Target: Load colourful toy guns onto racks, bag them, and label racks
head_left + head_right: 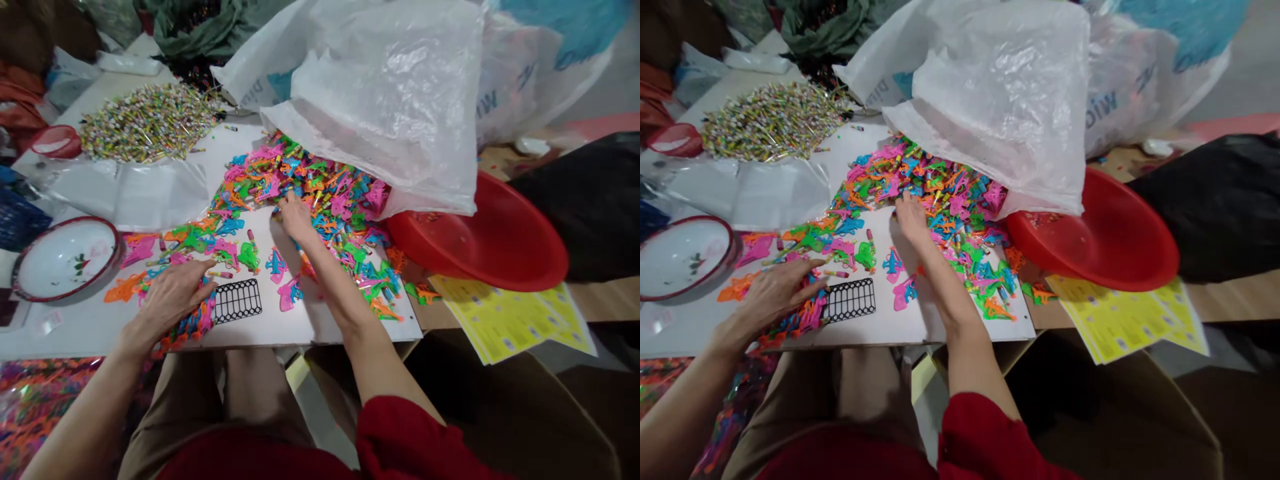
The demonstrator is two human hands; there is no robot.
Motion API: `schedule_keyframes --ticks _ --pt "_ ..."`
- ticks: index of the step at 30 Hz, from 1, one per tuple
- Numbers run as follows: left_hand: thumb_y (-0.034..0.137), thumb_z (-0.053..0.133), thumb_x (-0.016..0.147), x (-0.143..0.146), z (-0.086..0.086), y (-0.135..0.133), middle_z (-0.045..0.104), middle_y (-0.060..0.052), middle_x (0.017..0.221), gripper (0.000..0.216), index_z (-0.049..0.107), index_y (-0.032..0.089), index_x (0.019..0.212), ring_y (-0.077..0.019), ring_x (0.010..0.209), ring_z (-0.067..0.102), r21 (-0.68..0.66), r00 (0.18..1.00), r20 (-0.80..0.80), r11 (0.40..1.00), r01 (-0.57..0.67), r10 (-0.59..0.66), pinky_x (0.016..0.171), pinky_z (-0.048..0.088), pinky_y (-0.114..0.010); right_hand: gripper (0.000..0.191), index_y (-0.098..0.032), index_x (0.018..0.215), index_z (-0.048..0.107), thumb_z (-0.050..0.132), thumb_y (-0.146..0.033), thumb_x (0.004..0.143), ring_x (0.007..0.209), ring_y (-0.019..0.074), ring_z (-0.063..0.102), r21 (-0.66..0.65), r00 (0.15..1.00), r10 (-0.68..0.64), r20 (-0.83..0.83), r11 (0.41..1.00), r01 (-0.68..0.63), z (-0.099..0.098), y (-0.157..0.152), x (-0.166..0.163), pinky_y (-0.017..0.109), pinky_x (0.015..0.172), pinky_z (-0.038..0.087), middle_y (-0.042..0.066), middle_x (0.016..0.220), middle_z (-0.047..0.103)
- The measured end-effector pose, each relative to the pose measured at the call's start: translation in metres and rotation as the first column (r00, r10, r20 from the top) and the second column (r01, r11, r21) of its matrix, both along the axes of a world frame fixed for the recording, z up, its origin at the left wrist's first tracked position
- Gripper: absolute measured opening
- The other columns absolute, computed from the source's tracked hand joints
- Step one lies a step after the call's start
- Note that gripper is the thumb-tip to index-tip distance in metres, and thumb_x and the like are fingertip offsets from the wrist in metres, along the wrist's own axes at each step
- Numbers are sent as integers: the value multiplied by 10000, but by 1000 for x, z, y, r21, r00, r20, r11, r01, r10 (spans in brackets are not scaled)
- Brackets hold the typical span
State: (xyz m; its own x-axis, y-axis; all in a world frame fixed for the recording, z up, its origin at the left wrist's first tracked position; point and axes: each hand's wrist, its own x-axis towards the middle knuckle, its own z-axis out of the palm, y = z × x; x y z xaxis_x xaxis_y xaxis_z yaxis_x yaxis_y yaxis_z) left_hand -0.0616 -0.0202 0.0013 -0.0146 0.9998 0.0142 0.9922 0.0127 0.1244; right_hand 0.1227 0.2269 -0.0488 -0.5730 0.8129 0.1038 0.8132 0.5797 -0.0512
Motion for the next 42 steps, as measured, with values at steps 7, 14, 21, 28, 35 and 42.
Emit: schedule_keyframes --ticks 7,14,21,28,35,42 --pt "449 405 927 1 1 -1 692 -107 1137 477 563 160 1274 -281 1049 648 -10 1000 15 1000 -13 13 904 480 -390 327 -78 1147 594 342 -124 943 1119 289 469 -2 981 170 88 985 -171 -21 -27 7 376 876 431 202 1242 500" --pt "423 414 920 1 1 0 707 -101 1086 458 563 176 1277 -284 1019 658 -23 1000 9 999 -24 24 882 476 -379 248 -110 1106 600 465 -148 901 1005 235 552 -114 968 236 84 968 -226 -16 -62 42 314 857 416 145 1105 595" --pt "452 450 910 5 10 1 696 -94 1132 459 566 202 1278 -285 1039 648 -65 996 -24 994 -89 87 847 477 -357 265 -65 1046 625 419 -165 913 988 264 608 -222 970 -244 7 945 239 -13 -57 12 321 788 444 206 1072 632" --pt "425 476 912 -4 8 3 646 -112 1227 464 544 170 1293 -296 1121 607 -39 988 -19 987 -156 155 911 459 -380 297 -159 1074 579 559 -366 862 764 168 608 -431 737 -248 -628 900 -64 11 -137 19 267 685 469 50 912 662" --pt "406 493 908 -4 10 3 652 -105 1216 446 546 173 1284 -282 1099 620 -43 992 -28 991 -124 123 886 474 -361 181 -166 999 609 472 -185 883 730 160 657 -733 682 -394 -617 602 -316 -41 -241 -17 264 707 515 31 790 678" --pt "396 489 907 -6 9 3 640 -116 1236 445 547 163 1282 -286 1127 605 -52 993 -1 992 -119 119 920 463 -372 215 -166 1029 585 432 -101 894 902 182 599 -505 872 54 -486 797 -331 -41 -245 -20 288 805 515 88 1044 609"
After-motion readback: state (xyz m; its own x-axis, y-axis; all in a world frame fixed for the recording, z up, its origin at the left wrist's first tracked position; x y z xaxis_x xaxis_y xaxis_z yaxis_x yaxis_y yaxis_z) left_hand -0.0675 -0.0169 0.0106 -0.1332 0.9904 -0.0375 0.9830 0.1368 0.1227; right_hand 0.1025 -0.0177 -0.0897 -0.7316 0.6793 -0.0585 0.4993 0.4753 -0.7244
